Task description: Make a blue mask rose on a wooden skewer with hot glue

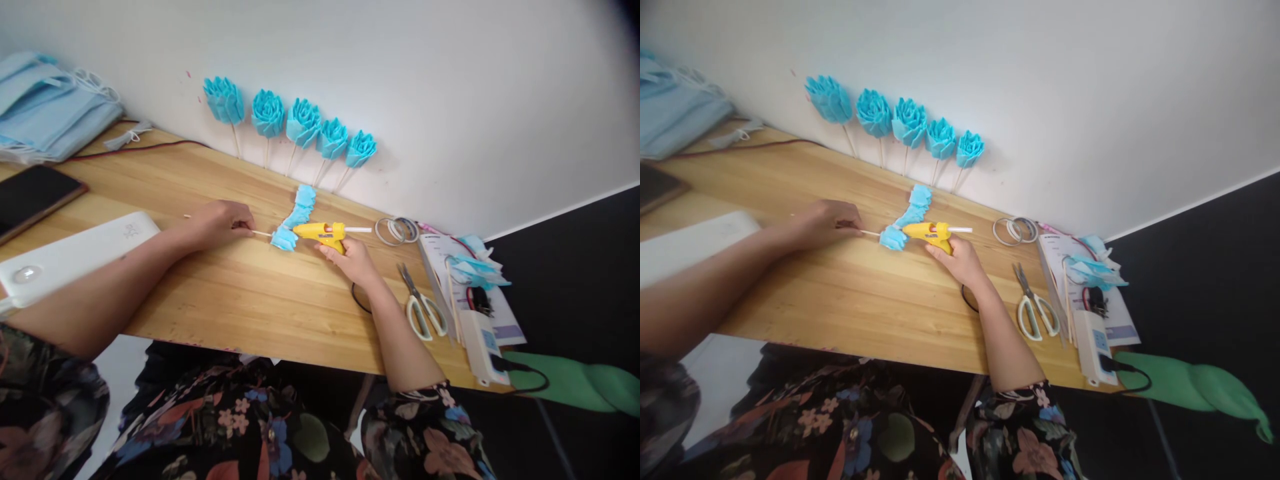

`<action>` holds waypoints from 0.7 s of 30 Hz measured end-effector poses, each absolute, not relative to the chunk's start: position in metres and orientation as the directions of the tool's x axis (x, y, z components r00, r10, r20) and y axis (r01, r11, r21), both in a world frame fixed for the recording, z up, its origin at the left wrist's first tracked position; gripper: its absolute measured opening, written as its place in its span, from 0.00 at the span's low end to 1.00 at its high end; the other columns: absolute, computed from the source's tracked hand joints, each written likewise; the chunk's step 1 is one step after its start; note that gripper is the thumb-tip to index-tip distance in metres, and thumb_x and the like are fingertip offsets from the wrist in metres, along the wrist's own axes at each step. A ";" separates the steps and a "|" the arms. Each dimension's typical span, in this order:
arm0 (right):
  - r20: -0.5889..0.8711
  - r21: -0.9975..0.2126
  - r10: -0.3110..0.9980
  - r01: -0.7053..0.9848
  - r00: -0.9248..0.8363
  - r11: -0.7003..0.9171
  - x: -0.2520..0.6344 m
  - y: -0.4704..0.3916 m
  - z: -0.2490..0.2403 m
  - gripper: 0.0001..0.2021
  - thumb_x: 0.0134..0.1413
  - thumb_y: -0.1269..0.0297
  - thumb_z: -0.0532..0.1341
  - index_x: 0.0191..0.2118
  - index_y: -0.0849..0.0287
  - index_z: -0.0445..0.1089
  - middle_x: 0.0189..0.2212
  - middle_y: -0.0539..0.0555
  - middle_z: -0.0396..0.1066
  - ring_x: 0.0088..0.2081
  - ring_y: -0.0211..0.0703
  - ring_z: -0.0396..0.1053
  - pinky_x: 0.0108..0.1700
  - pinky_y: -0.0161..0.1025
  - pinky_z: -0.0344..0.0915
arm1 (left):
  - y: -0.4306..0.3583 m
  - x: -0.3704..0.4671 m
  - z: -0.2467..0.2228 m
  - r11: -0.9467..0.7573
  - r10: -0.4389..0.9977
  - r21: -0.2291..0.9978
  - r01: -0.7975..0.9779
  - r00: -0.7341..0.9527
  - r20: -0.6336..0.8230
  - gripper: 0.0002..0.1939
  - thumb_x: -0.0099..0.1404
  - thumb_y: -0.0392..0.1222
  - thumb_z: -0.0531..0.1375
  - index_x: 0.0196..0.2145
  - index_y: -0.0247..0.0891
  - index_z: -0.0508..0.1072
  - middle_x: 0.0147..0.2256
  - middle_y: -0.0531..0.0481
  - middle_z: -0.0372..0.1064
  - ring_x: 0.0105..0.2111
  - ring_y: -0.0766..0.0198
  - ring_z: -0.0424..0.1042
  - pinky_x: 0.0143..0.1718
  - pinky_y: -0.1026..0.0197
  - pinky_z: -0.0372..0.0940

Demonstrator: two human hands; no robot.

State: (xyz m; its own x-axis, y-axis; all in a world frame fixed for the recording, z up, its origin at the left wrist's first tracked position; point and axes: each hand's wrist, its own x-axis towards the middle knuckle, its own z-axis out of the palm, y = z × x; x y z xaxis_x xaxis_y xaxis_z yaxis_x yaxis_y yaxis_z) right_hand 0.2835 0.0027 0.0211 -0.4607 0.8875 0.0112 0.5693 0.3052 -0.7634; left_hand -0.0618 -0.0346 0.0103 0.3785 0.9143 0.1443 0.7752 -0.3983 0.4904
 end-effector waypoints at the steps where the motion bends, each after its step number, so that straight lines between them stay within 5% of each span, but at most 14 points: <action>1: 0.003 -0.775 0.893 0.563 -0.449 0.286 0.284 0.003 0.021 0.23 0.55 0.42 0.66 0.42 0.59 0.80 0.33 0.55 0.78 0.30 0.43 0.69 0.33 0.39 0.64 | -0.034 -0.062 0.010 -0.395 0.915 0.494 0.775 0.377 0.141 0.17 0.70 0.51 0.56 0.33 0.37 0.77 0.34 0.47 0.76 0.35 0.61 0.73 0.37 0.64 0.60; 21: -0.035 -0.715 0.878 0.626 -0.477 0.312 0.286 0.006 0.016 0.24 0.58 0.40 0.63 0.41 0.60 0.77 0.29 0.54 0.74 0.30 0.44 0.68 0.34 0.39 0.63 | -0.035 -0.061 0.010 -0.436 0.899 0.484 0.759 0.393 0.192 0.18 0.71 0.51 0.54 0.37 0.37 0.79 0.38 0.44 0.78 0.40 0.57 0.75 0.42 0.60 0.63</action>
State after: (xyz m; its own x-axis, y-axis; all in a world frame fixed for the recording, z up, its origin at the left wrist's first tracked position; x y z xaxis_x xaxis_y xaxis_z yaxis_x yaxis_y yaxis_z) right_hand 0.2855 0.0057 0.0163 -0.4770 0.8782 -0.0346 0.6262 0.3119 -0.7146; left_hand -0.0607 -0.0355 0.0103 0.3932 0.8991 0.1924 0.7593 -0.4355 0.4835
